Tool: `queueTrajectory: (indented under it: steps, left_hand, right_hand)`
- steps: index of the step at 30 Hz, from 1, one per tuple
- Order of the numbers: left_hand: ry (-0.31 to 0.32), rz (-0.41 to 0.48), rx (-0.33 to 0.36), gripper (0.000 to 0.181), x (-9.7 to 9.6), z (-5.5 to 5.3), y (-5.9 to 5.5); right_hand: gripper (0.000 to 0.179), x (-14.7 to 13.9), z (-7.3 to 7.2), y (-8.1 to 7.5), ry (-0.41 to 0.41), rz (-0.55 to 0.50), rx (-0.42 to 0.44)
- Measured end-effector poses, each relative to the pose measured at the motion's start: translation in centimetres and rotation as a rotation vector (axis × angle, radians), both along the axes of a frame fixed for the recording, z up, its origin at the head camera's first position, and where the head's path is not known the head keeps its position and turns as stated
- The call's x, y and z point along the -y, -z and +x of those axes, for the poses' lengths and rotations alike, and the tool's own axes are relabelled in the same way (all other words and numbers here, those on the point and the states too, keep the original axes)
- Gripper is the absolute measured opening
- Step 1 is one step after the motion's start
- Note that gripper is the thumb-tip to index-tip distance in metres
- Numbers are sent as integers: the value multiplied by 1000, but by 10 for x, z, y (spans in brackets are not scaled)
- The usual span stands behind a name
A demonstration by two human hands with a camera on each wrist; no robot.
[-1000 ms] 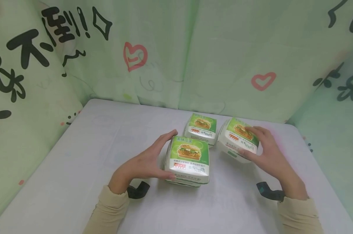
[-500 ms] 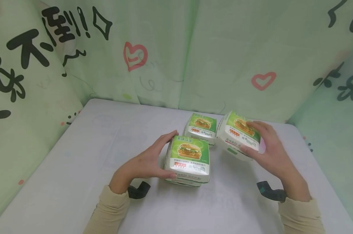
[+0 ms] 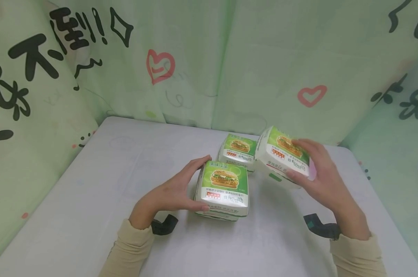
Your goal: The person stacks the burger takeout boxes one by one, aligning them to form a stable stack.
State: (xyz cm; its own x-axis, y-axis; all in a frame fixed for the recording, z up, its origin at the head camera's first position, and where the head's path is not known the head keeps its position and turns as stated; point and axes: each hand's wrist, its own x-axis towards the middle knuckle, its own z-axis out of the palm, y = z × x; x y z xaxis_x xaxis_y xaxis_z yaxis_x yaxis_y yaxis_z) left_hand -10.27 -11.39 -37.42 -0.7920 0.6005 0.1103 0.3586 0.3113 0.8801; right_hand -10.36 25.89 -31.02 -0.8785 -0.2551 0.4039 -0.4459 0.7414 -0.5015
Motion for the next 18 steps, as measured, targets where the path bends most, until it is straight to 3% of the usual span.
queueTrajectory:
  steps: [18]
  left_hand:
    - [-11,-20,15,111,-1,-1,-1]
  right_hand:
    - [78,28,4,-10,-145,9,-76]
